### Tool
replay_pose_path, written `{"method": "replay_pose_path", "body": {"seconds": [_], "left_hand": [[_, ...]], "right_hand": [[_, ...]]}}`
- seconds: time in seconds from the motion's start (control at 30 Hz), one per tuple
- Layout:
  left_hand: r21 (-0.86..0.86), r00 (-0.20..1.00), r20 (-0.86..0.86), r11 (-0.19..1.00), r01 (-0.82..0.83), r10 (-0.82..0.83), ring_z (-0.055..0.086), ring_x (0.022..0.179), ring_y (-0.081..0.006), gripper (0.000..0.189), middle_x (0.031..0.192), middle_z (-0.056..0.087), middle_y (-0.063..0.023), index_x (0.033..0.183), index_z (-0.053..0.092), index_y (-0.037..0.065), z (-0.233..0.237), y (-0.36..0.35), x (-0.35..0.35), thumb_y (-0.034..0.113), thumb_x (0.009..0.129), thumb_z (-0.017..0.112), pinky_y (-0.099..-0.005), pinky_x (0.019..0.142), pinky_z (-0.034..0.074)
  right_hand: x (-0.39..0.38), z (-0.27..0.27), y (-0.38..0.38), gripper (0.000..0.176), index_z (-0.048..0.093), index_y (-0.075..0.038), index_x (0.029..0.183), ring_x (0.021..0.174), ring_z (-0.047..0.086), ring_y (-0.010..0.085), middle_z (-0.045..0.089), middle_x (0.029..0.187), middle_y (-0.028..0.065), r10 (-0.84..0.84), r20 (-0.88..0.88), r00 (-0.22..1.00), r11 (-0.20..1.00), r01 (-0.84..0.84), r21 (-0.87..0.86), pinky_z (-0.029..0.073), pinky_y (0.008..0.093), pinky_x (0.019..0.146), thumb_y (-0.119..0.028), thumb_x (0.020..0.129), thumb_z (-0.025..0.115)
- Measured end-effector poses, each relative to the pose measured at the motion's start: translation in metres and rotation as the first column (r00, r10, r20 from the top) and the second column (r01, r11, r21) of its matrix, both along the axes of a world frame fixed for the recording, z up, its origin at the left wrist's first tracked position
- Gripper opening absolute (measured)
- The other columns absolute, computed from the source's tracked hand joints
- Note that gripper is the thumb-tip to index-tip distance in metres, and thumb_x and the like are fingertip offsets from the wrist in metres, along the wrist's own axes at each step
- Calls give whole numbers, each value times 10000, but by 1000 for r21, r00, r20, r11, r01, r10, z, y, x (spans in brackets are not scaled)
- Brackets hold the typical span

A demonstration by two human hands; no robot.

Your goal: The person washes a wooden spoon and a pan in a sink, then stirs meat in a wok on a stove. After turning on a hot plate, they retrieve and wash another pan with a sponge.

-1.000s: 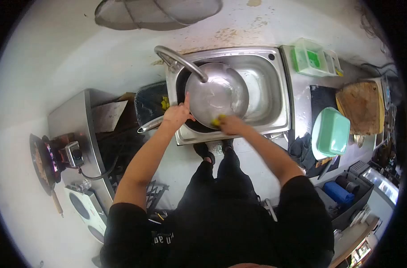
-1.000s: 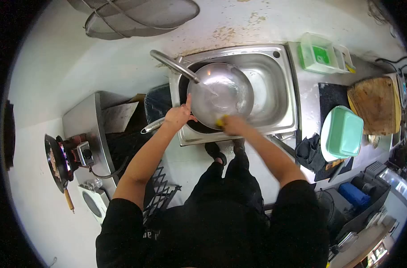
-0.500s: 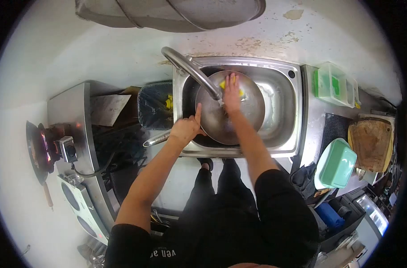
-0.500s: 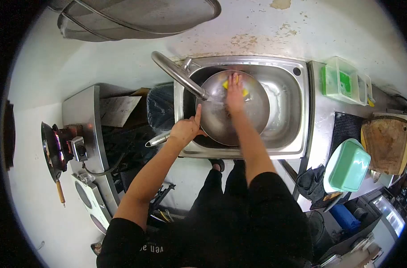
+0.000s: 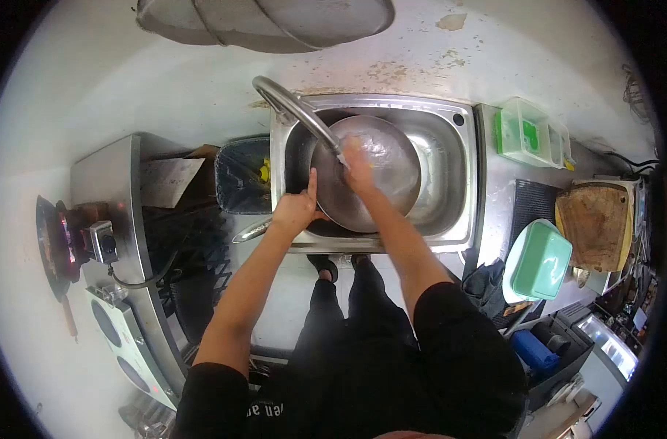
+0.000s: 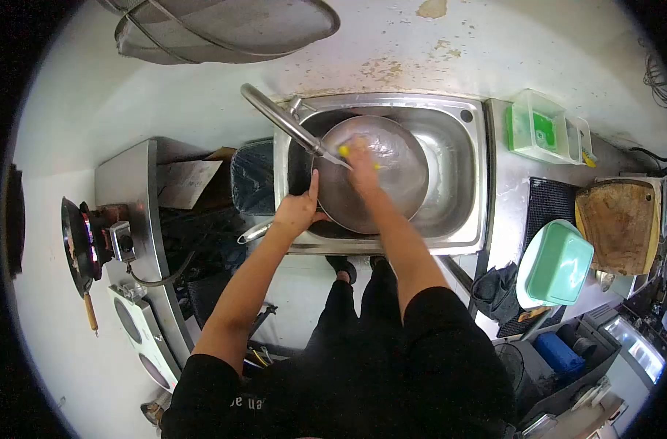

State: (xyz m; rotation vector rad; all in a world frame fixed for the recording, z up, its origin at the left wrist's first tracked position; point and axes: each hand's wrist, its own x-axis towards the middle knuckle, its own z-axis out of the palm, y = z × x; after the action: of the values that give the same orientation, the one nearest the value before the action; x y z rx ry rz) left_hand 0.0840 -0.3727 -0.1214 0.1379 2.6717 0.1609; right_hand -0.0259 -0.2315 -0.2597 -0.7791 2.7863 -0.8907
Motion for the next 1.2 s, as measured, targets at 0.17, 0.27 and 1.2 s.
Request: {"method": "replay_pose_path", "body": {"seconds": [0.17,0.27,1.2], "left_hand": [[255,942,-204,943,-213,268,566,974,-361,807,1194,468,-238,1381,203,0,27,5,-10,268,771,657,-385,781,483],[625,626,-426,713,-317,653,550,1029,-317,659,1203,496,-204,1321,362,17,30,31,-53,250,784,665,-353,838,454],[876,457,278,-27,-482,845,433,1204,-305,472,1306,434,-219,1312,376,-31,-21,18,-49,122,867,414,-336,997,338]], "right_hand": [[4,96,1,366,435,-70,1295,909,618,238,623,1055,122,104,635,765,904,194,-381,484,372,801,-129,934,418],[7,113,24,277,543,-45,1177,868,573,108,615,981,32,484,828,283,381,784,-491,456,246,772,-158,947,437],[-18,110,-28,193,548,-22,1010,730,599,190,604,821,65,538,832,136,443,794,-417,498,295,649,-171,891,521]]}}
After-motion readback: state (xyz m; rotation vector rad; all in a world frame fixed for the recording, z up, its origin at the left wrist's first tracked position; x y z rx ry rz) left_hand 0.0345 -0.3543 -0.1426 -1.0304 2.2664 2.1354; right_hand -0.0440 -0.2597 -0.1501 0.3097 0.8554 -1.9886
